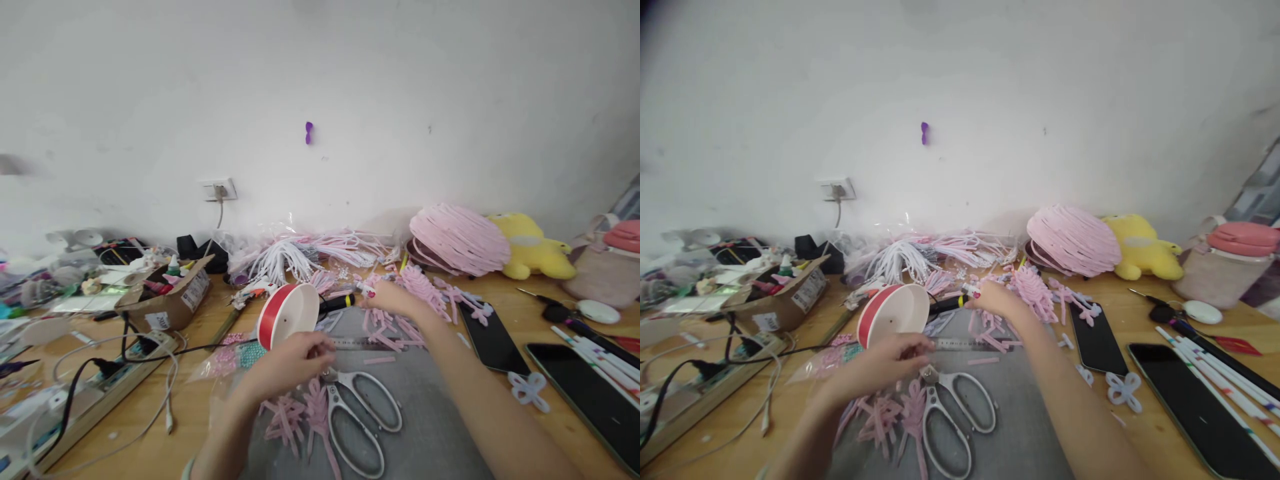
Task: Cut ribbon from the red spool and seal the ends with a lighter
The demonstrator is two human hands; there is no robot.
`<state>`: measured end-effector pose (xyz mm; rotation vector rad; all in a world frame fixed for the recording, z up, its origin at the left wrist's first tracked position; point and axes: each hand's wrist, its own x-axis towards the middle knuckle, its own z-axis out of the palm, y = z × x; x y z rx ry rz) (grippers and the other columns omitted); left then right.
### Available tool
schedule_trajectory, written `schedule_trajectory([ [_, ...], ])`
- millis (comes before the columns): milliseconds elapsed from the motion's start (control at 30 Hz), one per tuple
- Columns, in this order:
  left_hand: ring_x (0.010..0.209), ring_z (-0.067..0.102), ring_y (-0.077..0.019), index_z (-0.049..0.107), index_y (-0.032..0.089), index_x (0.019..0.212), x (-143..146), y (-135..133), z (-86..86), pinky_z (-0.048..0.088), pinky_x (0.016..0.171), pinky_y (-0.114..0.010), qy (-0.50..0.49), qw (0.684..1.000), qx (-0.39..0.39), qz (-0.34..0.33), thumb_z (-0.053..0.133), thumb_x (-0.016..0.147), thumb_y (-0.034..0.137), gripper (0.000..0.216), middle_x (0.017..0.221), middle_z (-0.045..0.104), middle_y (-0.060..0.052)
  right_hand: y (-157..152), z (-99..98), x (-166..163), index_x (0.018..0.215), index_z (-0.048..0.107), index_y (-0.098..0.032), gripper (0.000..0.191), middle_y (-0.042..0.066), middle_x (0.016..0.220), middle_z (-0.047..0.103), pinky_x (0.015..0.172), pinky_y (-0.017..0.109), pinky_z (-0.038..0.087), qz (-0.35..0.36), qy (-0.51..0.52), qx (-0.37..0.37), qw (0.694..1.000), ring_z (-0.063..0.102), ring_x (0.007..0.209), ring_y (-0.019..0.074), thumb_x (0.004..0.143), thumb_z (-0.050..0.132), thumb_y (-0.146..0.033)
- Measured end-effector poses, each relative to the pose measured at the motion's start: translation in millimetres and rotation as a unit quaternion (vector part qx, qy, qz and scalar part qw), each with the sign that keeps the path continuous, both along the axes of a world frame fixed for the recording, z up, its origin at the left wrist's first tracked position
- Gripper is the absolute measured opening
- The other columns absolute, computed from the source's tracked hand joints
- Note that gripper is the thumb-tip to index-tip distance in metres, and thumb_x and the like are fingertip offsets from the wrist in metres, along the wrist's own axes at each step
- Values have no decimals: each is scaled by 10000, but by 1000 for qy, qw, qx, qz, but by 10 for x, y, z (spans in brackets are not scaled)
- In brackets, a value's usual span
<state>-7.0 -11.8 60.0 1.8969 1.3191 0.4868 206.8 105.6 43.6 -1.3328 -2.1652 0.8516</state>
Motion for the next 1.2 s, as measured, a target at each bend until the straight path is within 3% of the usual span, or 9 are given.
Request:
schedule_trajectory([
  [100, 659, 531, -164, 670, 211, 888, 199, 88, -168, 358, 600, -221, -73, 988, 78, 113, 531, 728, 355, 256, 741, 633, -24, -66, 56, -111, 576, 552, -163, 167, -21, 532, 524, 520, 225, 313, 32, 67, 9, 997, 436, 546, 122, 580, 664, -287],
  [267, 700, 522, -171, 692, 197, 767, 316, 182, -314, 355, 656, -233, -153, 974, 98, 133, 537, 723, 329, 209, 747, 631, -33, -187, 54, -297, 475, 431, -169, 327, -57, 426, 386, 460, 220, 235, 34, 72, -36, 996, 318, 455, 80, 600, 654, -372],
  [433, 585, 456, -132, 639, 171, 600, 280, 192, -314, 321, 572, -210, -193, 966, 36, 170, 553, 691, 375, 239, 577, 553, 17, -267, -18, -452, 492, 412, -176, 365, -75, 388, 331, 414, 208, 194, 25, 169, -110, 979, 271, 402, 59, 608, 650, -427],
  [500, 548, 433, -121, 613, 170, 580, 271, 197, -346, 303, 539, -206, -220, 959, 15, 178, 544, 691, 401, 265, 544, 531, 24, -286, -67, -504, 573, 458, -178, 362, -90, 388, 299, 387, 197, 171, -4, 242, -181, 953, 239, 367, 51, 627, 615, -501],
  [600, 469, 371, -96, 594, 166, 605, 276, 205, -398, 257, 479, -205, -266, 943, -22, 199, 532, 689, 468, 319, 514, 508, 28, -304, -186, -571, 696, 498, -178, 437, -89, 417, 309, 356, 175, 146, -45, 359, -313, 878, 244, 340, 50, 689, 473, -614],
  [733, 410, 296, -74, 580, 160, 621, 309, 190, -389, 199, 437, -210, -318, 918, -62, 228, 546, 652, 546, 389, 478, 482, 36, -318, -420, -660, 584, 480, -158, 585, -46, 401, 345, 336, 169, 170, -46, 411, -437, 798, 290, 330, 61, 768, 211, -644],
  [833, 404, 291, -69, 555, 164, 583, 328, 175, -357, 184, 430, -212, -347, 904, -66, 240, 571, 608, 585, 422, 446, 438, 48, -336, -579, -733, 572, 476, -157, 506, -35, 411, 380, 329, 170, 180, -11, 431, -443, 786, 299, 330, 64, 818, 256, -540],
  [1000, 370, 229, -38, 555, 158, 656, 314, 185, -373, 148, 403, -196, -383, 878, -97, 270, 612, 565, 574, 430, 451, 359, 85, -368, -701, -807, 666, 513, -157, 350, -21, 516, 500, 397, 184, 338, -5, 482, -401, 779, 437, 423, 78, 782, 482, -486],
  [1200, 351, 208, -19, 547, 157, 705, 320, 180, -376, 125, 376, -189, -414, 864, -120, 260, 620, 570, 509, 384, 498, 395, 84, -403, -690, -807, 798, 520, -189, 332, -24, 574, 548, 430, 211, 414, -12, 480, -391, 785, 518, 476, 101, 794, 457, -516],
])
